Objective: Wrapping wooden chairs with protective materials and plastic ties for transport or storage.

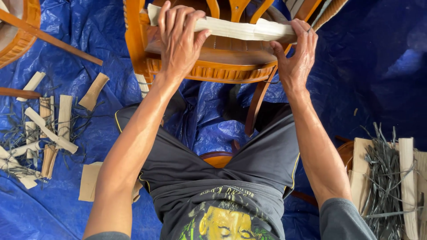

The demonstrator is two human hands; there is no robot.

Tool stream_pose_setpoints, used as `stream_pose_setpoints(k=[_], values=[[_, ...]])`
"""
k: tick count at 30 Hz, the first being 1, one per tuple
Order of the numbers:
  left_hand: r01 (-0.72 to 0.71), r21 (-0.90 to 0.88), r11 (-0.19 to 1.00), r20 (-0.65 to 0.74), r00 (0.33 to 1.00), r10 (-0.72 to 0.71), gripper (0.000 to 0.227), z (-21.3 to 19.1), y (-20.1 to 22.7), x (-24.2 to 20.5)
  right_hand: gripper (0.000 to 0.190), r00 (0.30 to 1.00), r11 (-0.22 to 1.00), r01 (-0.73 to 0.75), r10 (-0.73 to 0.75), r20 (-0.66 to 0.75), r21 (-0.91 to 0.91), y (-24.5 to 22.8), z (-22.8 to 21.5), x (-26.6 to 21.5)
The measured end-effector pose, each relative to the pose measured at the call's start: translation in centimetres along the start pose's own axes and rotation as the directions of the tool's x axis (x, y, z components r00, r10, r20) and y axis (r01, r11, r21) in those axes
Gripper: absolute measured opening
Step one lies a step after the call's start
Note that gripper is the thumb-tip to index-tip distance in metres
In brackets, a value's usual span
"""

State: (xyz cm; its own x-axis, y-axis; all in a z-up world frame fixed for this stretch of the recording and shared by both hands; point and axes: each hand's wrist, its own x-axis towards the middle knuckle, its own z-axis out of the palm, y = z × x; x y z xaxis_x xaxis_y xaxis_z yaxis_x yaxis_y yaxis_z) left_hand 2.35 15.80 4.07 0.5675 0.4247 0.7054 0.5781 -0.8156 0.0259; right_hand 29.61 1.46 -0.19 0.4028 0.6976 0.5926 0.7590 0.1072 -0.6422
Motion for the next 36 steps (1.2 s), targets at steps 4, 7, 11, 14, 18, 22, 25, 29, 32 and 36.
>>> stream_pose_setpoints(k=[4,7,11,14,18,22,25,29,32,36], values=[[-0.027,-0.001,1.000,0.000,1.000,0.027,0.036,-0.8,-0.3,0.3,0.055,0.984,0.985,0.166,-0.168,-0.066,-0.037,1.5,0.7,-0.5],[-0.044,-0.006,0.999,0.019,0.999,0.044,0.036,-1.9,-0.5,0.1,0.051,0.983,0.985,0.161,-0.167,-0.080,-0.067,1.8,0.9,-0.5],[-0.061,0.005,0.998,0.031,0.998,0.061,0.031,-2.3,-0.8,0.0,0.050,0.978,0.977,0.195,-0.201,-0.060,-0.092,2.4,1.2,0.0],[-0.066,0.003,0.998,0.037,0.997,0.066,0.032,-2.6,-0.7,0.0,0.050,0.976,0.973,0.213,-0.216,-0.030,-0.089,2.4,1.1,0.1],[-0.063,-0.043,0.997,0.064,0.996,0.066,0.039,-2.9,-0.8,0.2,0.049,0.979,0.981,0.189,-0.191,-0.068,-0.033,2.0,0.6,-0.4],[-0.103,-0.131,0.986,0.105,0.988,0.117,0.045,-6.0,1.1,1.4,0.049,0.977,0.986,0.110,-0.131,-0.167,-0.127,-0.1,-1.8,-2.1],[-0.238,-0.195,0.952,0.085,0.962,0.258,0.039,-7.3,3.2,0.8,0.045,0.965,0.990,0.105,-0.124,-0.233,-0.090,-1.0,-5.5,-5.8],[-0.074,-0.267,0.961,0.338,0.926,0.165,0.029,-6.7,4.1,-3.8,0.036,0.980,0.996,0.087,-0.089,-0.179,-0.018,-1.3,-10.8,-11.6],[-0.111,-0.297,0.948,0.415,0.879,0.233,0.025,-5.6,7.9,-5.4,0.028,0.985,0.995,-0.098,0.098,-0.145,0.005,0.8,-15.3,-18.1],[-0.108,-0.395,0.912,0.501,0.807,0.313,0.021,-3.5,14.4,-6.4,0.029,0.767,0.757,-0.622,0.640,-0.039,0.200,5.5,-22.1,-28.3]])
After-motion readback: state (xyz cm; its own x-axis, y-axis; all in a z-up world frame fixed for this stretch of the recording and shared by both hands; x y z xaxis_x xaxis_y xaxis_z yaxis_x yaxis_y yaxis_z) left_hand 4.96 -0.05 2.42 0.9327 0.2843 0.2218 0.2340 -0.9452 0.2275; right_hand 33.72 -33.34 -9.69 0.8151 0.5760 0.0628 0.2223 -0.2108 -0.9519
